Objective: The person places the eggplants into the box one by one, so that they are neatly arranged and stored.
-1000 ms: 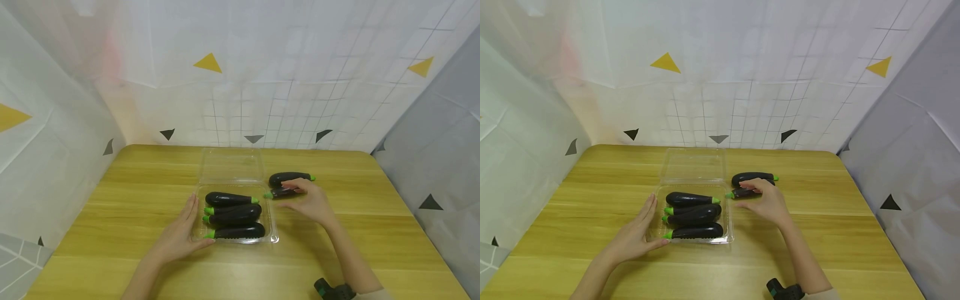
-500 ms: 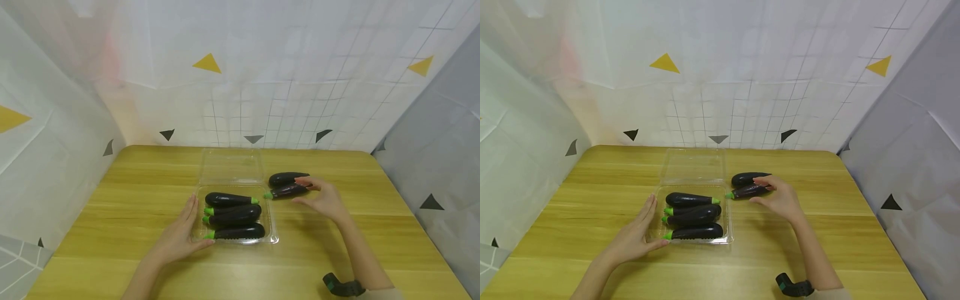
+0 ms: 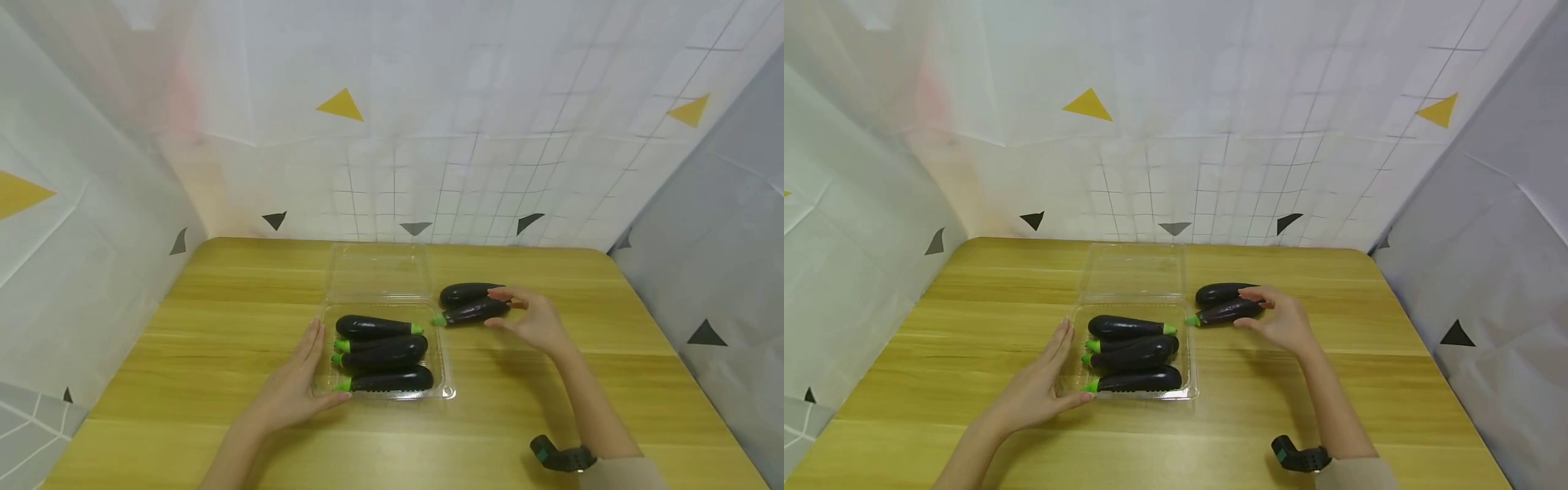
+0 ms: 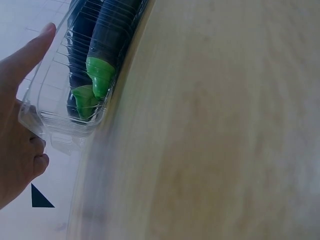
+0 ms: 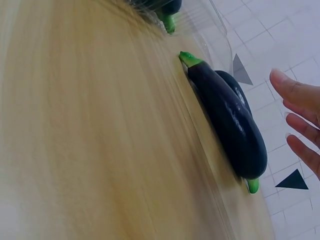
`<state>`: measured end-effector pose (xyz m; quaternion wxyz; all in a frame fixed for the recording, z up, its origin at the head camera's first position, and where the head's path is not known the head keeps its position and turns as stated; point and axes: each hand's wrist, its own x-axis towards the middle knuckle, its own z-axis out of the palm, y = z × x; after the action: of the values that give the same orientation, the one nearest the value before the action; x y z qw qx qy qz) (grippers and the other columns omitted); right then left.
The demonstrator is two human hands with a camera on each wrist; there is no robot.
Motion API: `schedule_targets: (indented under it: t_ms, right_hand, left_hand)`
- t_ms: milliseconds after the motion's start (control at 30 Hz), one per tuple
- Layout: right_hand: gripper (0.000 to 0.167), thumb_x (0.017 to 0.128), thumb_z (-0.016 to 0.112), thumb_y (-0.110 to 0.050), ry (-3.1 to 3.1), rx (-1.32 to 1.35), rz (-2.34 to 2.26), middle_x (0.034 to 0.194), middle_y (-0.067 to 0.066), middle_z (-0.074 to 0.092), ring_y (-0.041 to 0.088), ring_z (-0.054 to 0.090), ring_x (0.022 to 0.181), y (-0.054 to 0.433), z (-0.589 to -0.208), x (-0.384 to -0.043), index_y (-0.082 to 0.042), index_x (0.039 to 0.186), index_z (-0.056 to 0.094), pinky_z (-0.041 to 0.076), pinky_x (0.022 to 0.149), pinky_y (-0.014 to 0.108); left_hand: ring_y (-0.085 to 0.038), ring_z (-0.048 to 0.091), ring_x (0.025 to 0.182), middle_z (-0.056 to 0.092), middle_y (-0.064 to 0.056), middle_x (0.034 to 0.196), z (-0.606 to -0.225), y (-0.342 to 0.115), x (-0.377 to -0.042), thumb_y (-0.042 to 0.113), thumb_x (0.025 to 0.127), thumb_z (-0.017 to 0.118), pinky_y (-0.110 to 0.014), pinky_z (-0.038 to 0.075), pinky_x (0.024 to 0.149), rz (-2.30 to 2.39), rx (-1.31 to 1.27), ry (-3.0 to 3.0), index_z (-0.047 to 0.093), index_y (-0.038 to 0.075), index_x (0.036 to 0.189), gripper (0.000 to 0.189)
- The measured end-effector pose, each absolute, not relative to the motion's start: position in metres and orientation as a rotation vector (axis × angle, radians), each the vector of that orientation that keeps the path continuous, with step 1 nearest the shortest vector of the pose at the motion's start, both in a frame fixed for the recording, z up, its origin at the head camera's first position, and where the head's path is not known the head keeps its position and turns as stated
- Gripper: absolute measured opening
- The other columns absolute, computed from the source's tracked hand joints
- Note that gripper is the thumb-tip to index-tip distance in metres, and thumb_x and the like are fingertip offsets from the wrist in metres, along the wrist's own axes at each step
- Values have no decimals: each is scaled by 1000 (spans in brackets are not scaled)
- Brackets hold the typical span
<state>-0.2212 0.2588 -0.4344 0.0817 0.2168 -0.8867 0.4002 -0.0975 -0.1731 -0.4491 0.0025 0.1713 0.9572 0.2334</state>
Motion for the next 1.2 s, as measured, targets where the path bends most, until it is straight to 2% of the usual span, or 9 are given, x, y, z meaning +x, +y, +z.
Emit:
schedule_targets:
  t_ms: [200,367,600,733,867,1200]
  right_hand:
    - [51,72,86,-25,-2668,645,1175,114,9,68,31,62,105,261,-436,-228,-5,115,68,51,90,48]
    - [48,73,86,-27,-2722,594,1125,113,8,68,33,62,105,259,-435,-233,-11,115,69,51,90,51]
    - [45,76,83,-23,-2776,590,1064,116,10,67,38,59,109,257,-439,-239,-11,116,69,46,93,56]
    - [43,76,84,-22,-2800,591,1003,119,10,66,38,57,112,257,-442,-243,-13,115,70,44,94,57]
    - [43,75,84,-22,-2833,589,929,122,10,65,38,56,115,258,-446,-246,-15,114,70,43,96,56]
    - [44,70,86,-18,-2842,613,792,118,10,67,37,58,112,256,-452,-247,-17,111,72,46,92,54]
  left_hand:
    - [-28,8,145,-7,-10,161,-449,-173,-97,69,78,62,-50,32,108,735,538,2997,5,1,153,117]
    - [-28,9,145,-6,-10,161,-449,-173,-97,69,78,63,-49,32,108,734,535,2995,5,2,153,116]
    - [-28,8,145,-6,-10,161,-450,-173,-97,67,78,64,-50,33,107,731,538,3007,5,2,154,116]
    - [-28,9,145,-5,-11,161,-451,-173,-98,67,78,64,-48,31,108,719,544,3018,6,1,153,116]
    - [-28,10,145,-4,-11,161,-451,-173,-98,67,78,65,-49,34,107,718,539,3020,7,1,153,116]
    - [-29,10,144,-6,-10,161,-451,-173,-98,67,78,64,-51,34,106,748,541,3003,5,2,154,116]
